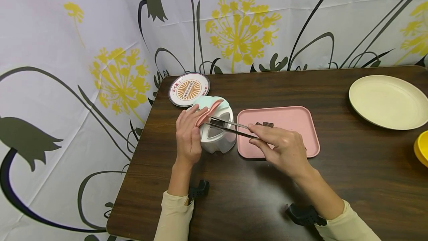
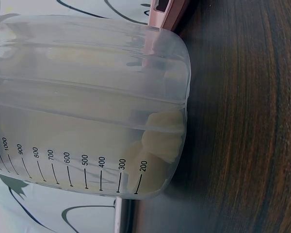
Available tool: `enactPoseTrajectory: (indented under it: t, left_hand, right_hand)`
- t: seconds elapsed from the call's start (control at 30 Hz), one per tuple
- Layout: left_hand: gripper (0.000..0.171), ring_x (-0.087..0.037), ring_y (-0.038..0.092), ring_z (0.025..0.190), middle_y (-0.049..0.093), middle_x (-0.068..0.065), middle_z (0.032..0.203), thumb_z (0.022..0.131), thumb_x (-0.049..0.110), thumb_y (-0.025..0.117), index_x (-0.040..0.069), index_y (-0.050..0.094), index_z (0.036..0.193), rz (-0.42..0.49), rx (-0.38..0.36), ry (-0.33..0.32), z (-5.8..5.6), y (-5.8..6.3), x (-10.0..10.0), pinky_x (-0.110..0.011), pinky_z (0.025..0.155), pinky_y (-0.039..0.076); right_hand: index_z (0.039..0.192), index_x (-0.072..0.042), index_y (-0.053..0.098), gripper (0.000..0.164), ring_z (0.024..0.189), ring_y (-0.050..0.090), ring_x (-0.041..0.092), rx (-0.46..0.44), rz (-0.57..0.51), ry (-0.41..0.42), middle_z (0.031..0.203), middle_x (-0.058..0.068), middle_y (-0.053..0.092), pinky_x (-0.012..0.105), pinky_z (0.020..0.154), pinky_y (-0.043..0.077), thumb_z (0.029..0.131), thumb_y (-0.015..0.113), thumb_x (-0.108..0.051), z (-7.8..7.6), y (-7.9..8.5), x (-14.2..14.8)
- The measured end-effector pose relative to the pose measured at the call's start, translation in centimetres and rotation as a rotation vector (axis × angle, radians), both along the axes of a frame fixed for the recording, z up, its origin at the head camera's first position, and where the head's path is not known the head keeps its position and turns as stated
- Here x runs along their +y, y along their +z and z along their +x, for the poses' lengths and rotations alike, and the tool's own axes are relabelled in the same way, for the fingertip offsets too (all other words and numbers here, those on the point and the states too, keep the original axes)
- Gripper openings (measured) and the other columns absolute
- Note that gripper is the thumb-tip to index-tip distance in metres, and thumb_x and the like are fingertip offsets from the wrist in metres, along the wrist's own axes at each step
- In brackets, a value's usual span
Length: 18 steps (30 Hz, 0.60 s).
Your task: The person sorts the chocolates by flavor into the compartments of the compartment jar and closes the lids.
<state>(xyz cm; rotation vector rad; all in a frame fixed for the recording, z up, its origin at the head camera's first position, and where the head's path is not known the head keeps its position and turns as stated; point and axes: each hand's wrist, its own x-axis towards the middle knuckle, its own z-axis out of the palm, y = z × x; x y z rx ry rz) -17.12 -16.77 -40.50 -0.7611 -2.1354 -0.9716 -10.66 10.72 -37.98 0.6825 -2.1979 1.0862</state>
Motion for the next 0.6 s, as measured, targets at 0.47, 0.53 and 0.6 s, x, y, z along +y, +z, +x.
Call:
enactPoseTrajectory:
  t: [0.47, 0.53, 0.6]
  left_hand:
    - [0.054, -0.032, 0.054, 0.124, 0.067, -0.006, 0.123, 0.101, 0.032, 0.026, 0.005, 0.067, 0.123, 0.003, 0.003, -0.003, -0.02, 0.05, 0.01, -0.060, 0.107, 0.025]
    - [0.054, -0.031, 0.054, 0.125, 0.067, -0.006, 0.123, 0.101, 0.032, 0.025, 0.005, 0.067, 0.123, 0.001, -0.001, 0.000, 0.00, 0.05, 0.00, -0.059, 0.108, 0.025]
    - [0.054, -0.031, 0.053, 0.125, 0.067, -0.006, 0.124, 0.101, 0.032, 0.025, 0.005, 0.066, 0.124, 0.000, -0.004, 0.002, 0.03, 0.04, -0.01, -0.058, 0.108, 0.025]
  right_hand:
    - [0.118, -0.015, 0.074, 0.044, 0.081, 0.072, 0.016, -0.066, 0.043, -0.021, 0.107, -0.001, 0.073, 0.035, 0.053, 0.051, 0.076, 0.084, -0.019, 0.03, -0.11, 0.03]
    - [0.118, -0.015, 0.074, 0.044, 0.083, 0.072, 0.016, -0.073, 0.049, -0.022, 0.107, -0.001, 0.073, 0.036, 0.054, 0.051, 0.076, 0.083, -0.020, 0.01, -0.08, 0.09]
    - [0.119, -0.016, 0.073, 0.044, 0.085, 0.072, 0.017, -0.074, 0.054, -0.025, 0.107, -0.002, 0.073, 0.037, 0.055, 0.052, 0.076, 0.083, -0.021, -0.01, -0.04, 0.14]
